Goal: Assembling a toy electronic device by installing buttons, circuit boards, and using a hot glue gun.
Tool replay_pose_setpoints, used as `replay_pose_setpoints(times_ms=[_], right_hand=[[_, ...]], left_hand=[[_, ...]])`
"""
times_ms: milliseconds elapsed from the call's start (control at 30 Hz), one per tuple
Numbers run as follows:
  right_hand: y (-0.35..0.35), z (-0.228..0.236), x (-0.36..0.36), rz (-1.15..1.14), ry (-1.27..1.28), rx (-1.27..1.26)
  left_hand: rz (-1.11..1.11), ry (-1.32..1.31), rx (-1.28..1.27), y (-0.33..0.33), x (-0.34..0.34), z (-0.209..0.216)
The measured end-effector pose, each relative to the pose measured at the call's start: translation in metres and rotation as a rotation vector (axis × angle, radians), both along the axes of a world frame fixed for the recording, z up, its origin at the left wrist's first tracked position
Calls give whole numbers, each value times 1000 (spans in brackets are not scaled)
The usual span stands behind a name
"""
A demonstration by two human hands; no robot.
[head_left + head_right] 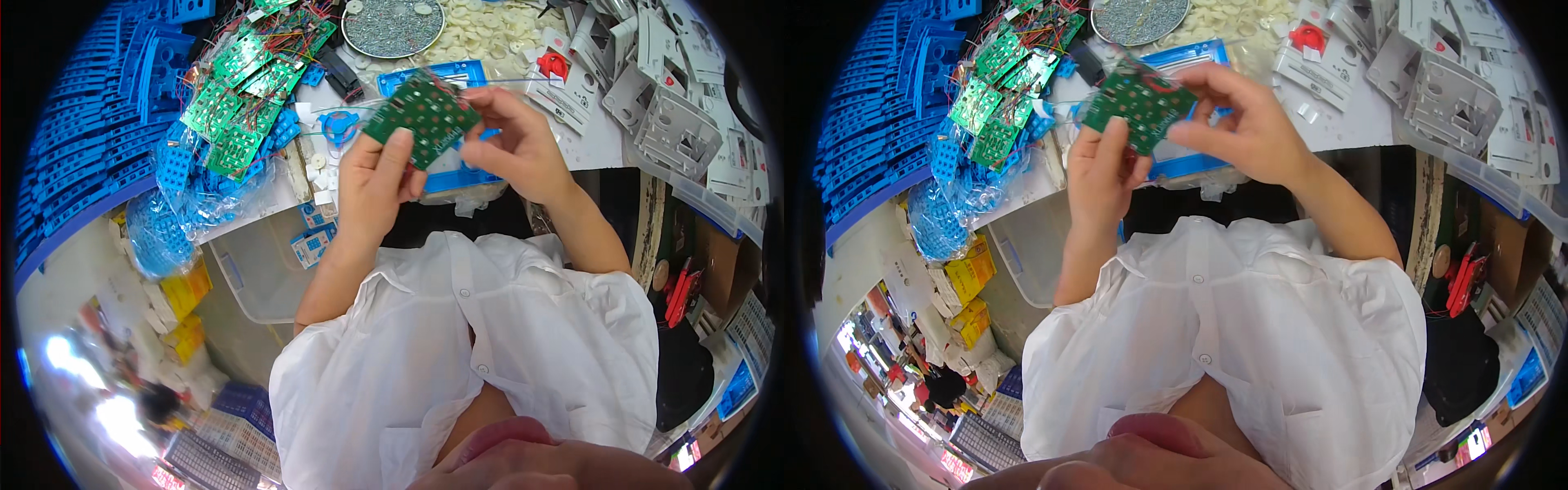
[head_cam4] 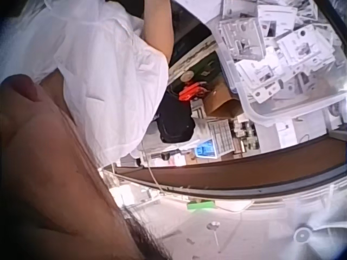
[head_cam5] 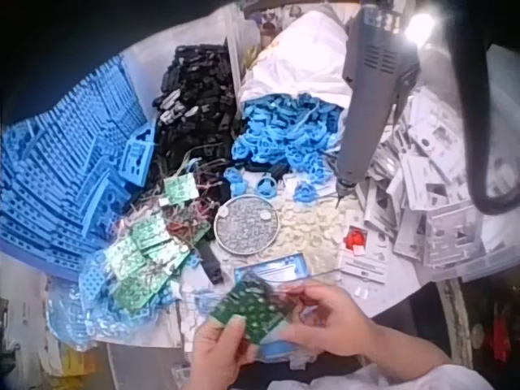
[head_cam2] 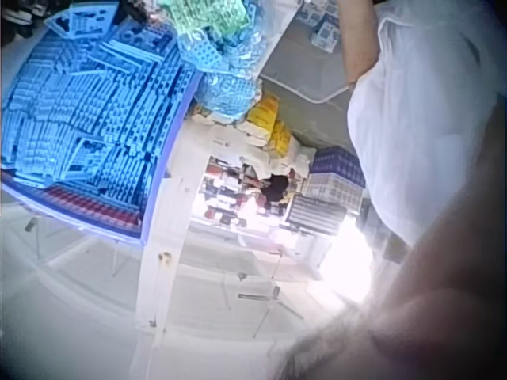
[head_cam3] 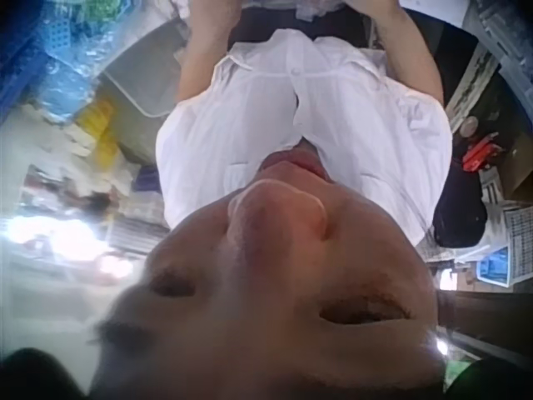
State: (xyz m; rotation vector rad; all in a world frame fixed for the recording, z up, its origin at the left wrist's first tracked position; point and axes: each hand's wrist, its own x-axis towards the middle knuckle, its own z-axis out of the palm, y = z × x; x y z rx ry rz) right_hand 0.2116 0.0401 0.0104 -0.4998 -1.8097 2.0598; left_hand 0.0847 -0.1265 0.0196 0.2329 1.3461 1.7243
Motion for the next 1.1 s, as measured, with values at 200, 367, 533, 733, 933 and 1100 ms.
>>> replay_pose_setpoints(times_ms=[200, 367, 533, 733, 933, 1100], right_hand=[[9, -19, -3, 6, -1, -308], [9, -22, -4, -58, 2, -360], [19, -19, -6, 123, 255, -408], [37, -42, -38, 471, 557, -108], [37, -40, -15, 285, 198, -532], [36, -36, -10, 344, 251, -581]], left_hand=[[-89, 52, -29, -11, 0, -8], [-100, 179, 5, -20, -5, -9], [-225, -269, 92, -21, -13, -10], [-529, -720, 253, -6, -15, -5], [-273, -39, 138, -8, -12, -10], [-303, 83, 103, -13, -11, -13]])
